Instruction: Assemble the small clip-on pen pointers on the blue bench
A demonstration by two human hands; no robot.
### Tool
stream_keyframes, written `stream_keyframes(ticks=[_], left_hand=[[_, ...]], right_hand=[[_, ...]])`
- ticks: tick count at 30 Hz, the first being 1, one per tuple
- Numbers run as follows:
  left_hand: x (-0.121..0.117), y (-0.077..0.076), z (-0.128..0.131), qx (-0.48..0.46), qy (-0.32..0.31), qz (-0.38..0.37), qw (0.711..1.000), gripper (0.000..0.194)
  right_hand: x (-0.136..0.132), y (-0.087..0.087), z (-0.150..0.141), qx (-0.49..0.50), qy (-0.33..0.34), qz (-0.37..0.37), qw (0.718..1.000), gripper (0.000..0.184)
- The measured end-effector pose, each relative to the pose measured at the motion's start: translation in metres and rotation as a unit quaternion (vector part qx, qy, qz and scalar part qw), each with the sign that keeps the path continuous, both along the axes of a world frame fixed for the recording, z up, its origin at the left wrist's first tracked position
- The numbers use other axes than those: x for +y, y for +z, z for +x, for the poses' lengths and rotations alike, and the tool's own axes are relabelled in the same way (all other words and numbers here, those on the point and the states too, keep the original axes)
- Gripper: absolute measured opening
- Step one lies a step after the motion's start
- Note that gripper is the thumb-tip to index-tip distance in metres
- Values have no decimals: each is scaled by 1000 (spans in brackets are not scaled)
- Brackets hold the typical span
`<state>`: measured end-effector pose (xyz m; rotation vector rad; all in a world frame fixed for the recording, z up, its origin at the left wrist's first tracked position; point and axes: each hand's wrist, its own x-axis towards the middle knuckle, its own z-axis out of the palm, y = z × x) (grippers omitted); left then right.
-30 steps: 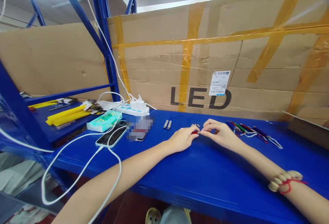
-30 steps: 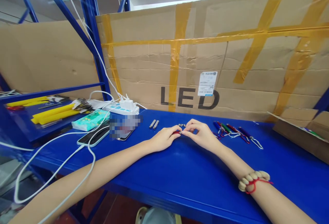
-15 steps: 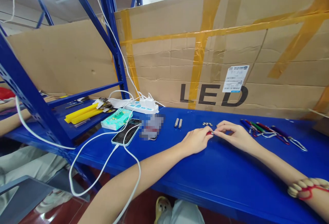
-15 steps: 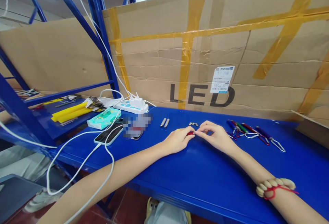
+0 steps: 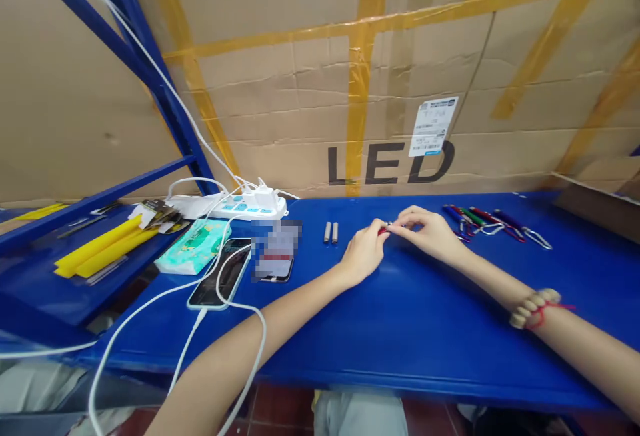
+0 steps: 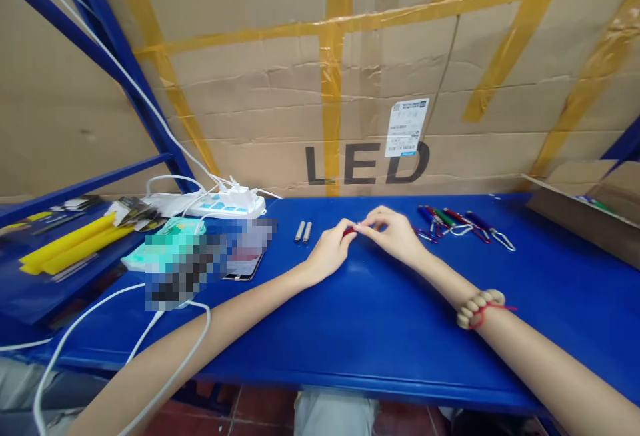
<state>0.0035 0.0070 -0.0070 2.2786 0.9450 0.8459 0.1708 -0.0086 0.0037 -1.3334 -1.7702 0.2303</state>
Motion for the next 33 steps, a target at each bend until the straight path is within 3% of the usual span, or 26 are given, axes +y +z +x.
stream_keyframes(ticks=[7,11,17,20,22,25,33], left_hand=[[16,0,2,-55,-11,-12,998,18],[8,4,0,-49,-52,15,997,24],[3,7,0,-45,-83,43,995,27],[4,7,0,-28,-61,35,997,26],[4,7,0,-15,-50,31,998,25],[4,8,-1,-8,-47,23,999,24],[3,7,-1,10,-65,65,996,22]], right_hand=[[16,24,-2,61,7,-224,973,56],[5,26,1,125,18,-238,963,58],[-7,26,0,130,33,-259,957,54],[-7,26,-2,101,-15,-224,969,53],[-6,25,-1,71,-47,-143,986,52],[-6,25,1,32,-31,-41,998,52],[-5,26,14,-31,20,-5,999,47]])
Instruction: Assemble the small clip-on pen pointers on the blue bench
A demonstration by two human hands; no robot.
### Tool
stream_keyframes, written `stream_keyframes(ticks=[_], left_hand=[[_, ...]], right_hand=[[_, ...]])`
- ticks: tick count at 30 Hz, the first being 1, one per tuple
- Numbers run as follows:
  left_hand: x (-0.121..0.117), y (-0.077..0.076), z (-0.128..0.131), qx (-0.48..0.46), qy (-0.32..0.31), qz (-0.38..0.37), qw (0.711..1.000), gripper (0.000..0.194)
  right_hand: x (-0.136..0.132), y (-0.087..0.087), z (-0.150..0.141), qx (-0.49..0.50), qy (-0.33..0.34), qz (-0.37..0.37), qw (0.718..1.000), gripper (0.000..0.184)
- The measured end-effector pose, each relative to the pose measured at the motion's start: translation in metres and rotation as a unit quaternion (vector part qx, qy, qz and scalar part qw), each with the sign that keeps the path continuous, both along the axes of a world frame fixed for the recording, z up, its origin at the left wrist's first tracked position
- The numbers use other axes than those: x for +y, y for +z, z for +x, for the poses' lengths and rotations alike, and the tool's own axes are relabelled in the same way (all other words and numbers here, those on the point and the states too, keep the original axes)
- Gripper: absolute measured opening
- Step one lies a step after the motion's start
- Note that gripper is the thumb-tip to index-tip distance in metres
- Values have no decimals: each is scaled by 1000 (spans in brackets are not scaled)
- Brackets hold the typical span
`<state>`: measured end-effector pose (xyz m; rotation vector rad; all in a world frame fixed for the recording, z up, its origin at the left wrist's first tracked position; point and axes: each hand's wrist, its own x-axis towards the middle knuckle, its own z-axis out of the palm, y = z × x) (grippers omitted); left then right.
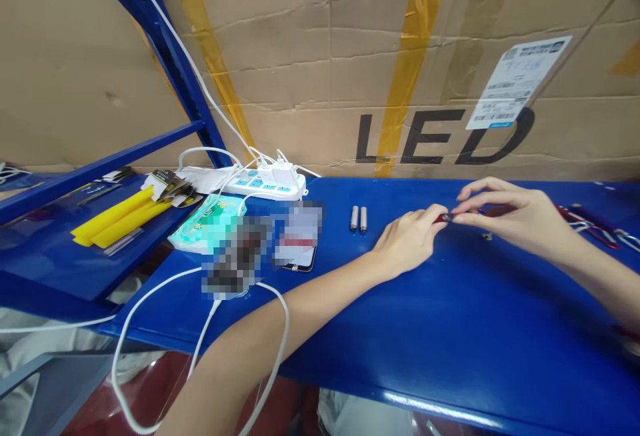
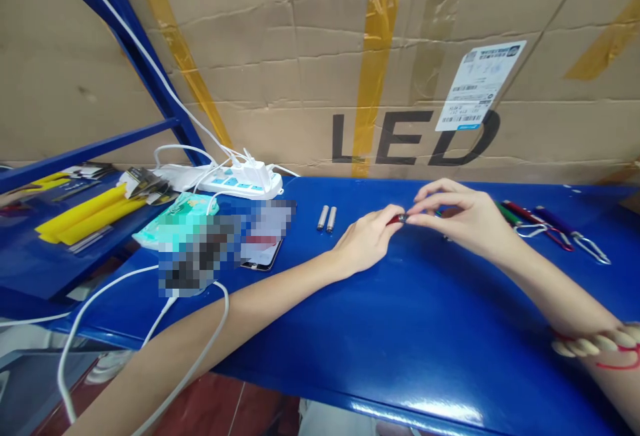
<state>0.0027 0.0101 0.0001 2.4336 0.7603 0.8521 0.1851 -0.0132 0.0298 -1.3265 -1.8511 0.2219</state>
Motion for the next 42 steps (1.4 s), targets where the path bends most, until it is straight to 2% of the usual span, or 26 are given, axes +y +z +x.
stream_keyframes(ticks=[5,20,36,42], left_hand=[[-1,-1,0,17,-13,17,1000,22],[-2,2,1,90,19,52,994,18],[-3,2,-1,75,0,22,997,21],[-5,7,-3,95,3,18,995,22]], right_hand=[[2,-3,5,-17,26,17,999,44],[6,-6,5,-5,29,-42,999,43],[11,-15,11,11,9,-101,995,48],[12,-17,11,9,-8,-96,995,53]])
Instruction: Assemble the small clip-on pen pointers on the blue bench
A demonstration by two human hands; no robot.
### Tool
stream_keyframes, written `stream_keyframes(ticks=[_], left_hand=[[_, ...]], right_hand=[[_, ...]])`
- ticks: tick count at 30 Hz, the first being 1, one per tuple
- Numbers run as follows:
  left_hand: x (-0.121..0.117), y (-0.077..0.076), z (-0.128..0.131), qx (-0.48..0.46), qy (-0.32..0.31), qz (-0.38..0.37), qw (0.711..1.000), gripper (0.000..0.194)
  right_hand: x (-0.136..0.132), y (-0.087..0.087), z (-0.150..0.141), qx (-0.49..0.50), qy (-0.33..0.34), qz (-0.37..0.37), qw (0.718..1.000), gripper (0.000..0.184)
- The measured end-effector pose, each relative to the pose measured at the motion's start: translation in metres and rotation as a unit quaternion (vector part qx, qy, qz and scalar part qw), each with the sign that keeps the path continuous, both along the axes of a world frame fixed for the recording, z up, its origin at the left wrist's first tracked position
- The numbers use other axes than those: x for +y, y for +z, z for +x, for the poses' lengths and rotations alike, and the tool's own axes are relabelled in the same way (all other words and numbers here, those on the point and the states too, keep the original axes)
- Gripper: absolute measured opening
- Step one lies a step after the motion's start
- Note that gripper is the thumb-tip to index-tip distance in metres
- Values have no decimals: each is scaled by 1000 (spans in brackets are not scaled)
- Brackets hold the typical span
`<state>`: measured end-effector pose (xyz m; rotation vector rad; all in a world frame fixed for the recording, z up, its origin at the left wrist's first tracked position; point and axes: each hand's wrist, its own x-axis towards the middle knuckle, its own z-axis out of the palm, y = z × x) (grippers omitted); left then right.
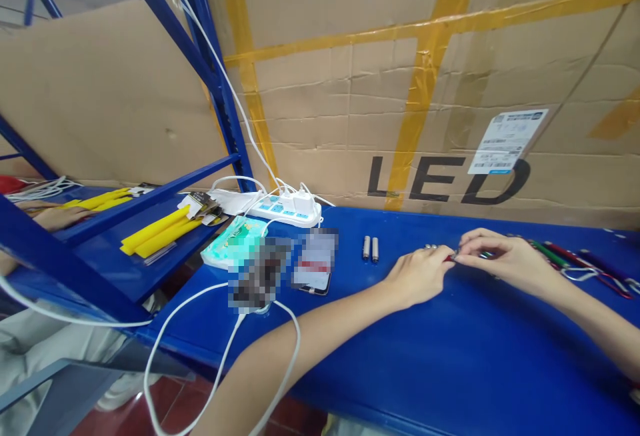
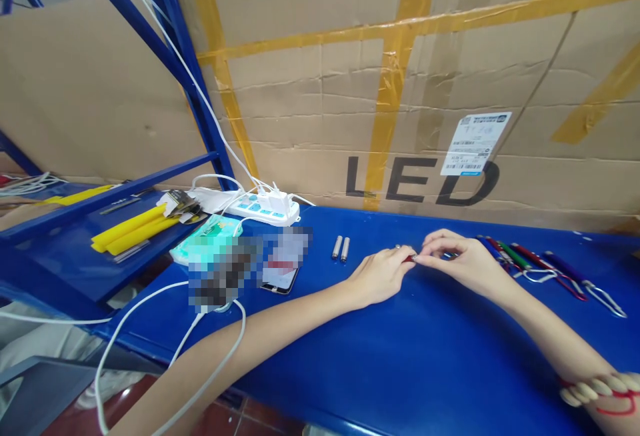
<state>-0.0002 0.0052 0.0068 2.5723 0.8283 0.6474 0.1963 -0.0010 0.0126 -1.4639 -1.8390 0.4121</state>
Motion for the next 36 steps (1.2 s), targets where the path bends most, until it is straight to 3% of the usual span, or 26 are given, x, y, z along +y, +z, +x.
stream_keyframes(ticks=[17,36], left_hand=[[-3,0,0,14,22,33,999,23],[13,-14,1,-37,-23,55,998,21]], right_hand=[[-7,7,-12,-18,-7,4,1000,59],[-12,-1,-18,32,22,-53,998,46]])
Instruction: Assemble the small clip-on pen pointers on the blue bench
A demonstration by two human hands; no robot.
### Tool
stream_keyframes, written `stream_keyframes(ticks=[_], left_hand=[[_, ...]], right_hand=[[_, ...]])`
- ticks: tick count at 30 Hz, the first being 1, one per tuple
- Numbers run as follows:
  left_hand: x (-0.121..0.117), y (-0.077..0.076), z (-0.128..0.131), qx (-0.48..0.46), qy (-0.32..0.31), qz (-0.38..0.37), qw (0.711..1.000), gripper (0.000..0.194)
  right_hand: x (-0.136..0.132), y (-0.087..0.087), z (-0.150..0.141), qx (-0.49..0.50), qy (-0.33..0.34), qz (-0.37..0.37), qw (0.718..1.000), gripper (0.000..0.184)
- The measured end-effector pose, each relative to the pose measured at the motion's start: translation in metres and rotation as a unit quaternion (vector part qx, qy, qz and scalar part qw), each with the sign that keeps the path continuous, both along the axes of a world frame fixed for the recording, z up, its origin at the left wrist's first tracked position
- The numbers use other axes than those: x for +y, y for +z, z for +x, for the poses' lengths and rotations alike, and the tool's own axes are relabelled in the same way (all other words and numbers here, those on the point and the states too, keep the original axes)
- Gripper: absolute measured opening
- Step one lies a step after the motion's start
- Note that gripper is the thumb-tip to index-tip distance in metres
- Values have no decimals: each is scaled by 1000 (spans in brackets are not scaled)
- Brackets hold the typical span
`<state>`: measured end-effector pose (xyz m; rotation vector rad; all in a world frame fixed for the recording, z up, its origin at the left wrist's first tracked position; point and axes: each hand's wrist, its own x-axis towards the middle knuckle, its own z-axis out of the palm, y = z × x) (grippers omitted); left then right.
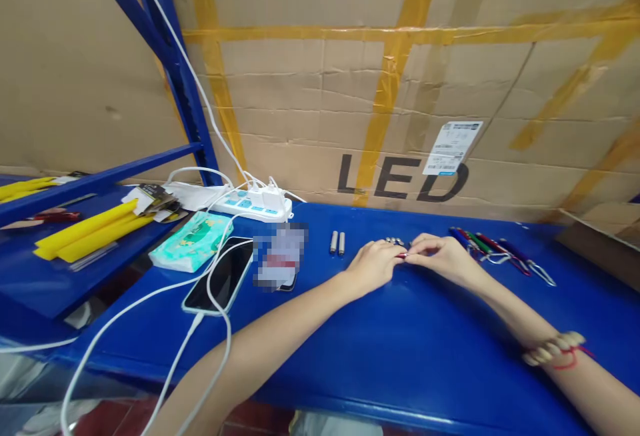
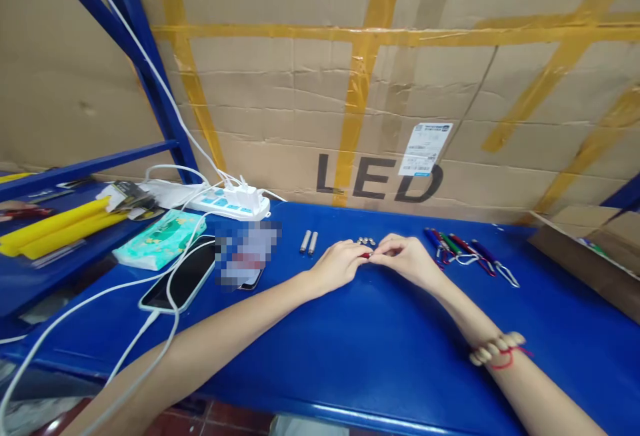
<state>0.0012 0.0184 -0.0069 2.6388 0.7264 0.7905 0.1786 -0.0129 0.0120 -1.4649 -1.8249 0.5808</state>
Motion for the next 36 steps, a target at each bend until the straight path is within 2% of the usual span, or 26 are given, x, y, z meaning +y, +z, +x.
stream_keyframes(ticks=[7,13,20,25,28,30,31,33,36], left_hand=[[1,0,0,-42,-15,-2,999,21],[-4,6,1,-114,-16,-89,989,22],[-7,10,1,-97,9,-95,991,23],[-2,5,4,-112,36,-116,986,19],[3,2,5,-153,67,-122,978,19],[5,1,5,-167,84,-119,975,21],[5,1,5,-170,90,-119,974,21],[5,2,4,-172,98,-120,973,21],[4,3,4,-170,100,-121,973,22]], right_hand=[[-7,9,-9,34,-25,-42,998,52],[-12,22,-11,74,-39,-83,993,53],[-15,28,-14,79,-32,-66,994,51],[-12,28,-6,55,-59,-63,995,52],[-8,28,12,-18,-139,-15,990,48],[-5,26,25,-130,-206,36,969,38],[-3,23,30,-184,-219,52,957,34],[-1,18,37,-266,-196,63,942,26],[0,12,37,-335,-128,50,932,18]])
